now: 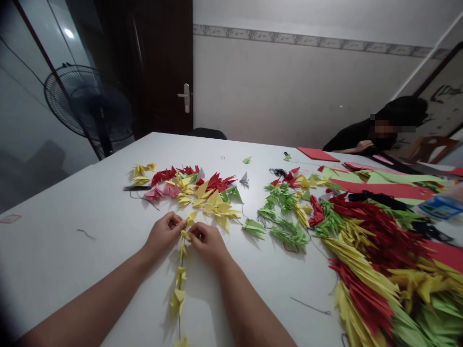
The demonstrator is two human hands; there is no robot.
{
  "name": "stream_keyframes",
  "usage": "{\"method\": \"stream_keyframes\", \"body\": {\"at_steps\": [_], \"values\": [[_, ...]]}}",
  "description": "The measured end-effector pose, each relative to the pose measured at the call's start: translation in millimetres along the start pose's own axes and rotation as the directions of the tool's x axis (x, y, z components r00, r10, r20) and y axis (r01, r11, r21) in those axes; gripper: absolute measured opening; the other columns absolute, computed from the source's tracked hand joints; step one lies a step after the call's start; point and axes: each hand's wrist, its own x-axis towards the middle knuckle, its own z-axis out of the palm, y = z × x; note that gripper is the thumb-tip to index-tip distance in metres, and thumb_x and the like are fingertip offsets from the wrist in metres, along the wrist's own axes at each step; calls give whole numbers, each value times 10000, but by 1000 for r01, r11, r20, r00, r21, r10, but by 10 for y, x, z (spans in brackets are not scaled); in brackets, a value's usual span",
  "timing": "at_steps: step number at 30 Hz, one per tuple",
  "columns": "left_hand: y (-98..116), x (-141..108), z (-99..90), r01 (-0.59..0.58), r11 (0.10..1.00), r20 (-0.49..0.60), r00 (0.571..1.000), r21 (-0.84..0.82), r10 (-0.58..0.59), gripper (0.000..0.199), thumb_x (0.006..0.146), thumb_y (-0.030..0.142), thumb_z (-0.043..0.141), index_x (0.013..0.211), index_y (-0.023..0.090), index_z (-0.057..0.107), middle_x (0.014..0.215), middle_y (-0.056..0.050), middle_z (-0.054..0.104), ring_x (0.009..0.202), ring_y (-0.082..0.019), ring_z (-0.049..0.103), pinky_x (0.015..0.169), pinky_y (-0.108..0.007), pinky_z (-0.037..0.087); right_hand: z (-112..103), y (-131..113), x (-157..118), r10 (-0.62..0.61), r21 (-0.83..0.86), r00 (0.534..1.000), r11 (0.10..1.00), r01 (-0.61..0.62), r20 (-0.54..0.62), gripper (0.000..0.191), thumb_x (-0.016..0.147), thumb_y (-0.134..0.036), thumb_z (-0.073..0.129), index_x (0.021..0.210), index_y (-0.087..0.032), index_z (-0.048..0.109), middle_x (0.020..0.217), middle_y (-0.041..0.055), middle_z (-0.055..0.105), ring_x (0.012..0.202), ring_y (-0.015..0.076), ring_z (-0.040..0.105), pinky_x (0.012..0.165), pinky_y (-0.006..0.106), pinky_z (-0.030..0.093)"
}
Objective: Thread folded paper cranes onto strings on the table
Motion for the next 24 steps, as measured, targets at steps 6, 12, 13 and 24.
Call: {"method": "stream_keyframes", "body": {"at_steps": [6,12,13,24], "values": [[49,-10,20,-124,969,22,992,215,122,154,701,289,501,597,197,435,621,12,478,601,-149,478,580,-268,392,22,20,6,68,63,996,996,-64,-65,90,715,-244,510,663,-175,531,567,-17,581,488,85,477,475,193,359],[39,-25,18,-208,958,-39,975,199,220,82,725,274,483,738,194,478,741,-14,501,683,-159,477,642,-280,403,-5,16,8,55,-21,982,998,-60,-178,102,692,-226,499,603,-177,492,517,-35,483,474,83,403,463,207,323],[47,-33,7,-233,954,-40,969,190,245,96,744,290,472,734,195,477,736,-13,500,687,-158,476,654,-281,403,-7,17,11,55,-19,979,998,-60,-195,105,694,-228,497,603,-178,486,514,-37,473,474,84,396,462,210,320],[102,-62,-24,-263,958,195,951,111,239,251,793,390,472,688,179,559,694,-24,566,713,-163,513,641,-263,386,-18,113,54,129,198,980,975,-98,-149,182,722,-341,534,653,-180,486,582,-15,541,536,106,479,530,237,384]]}}
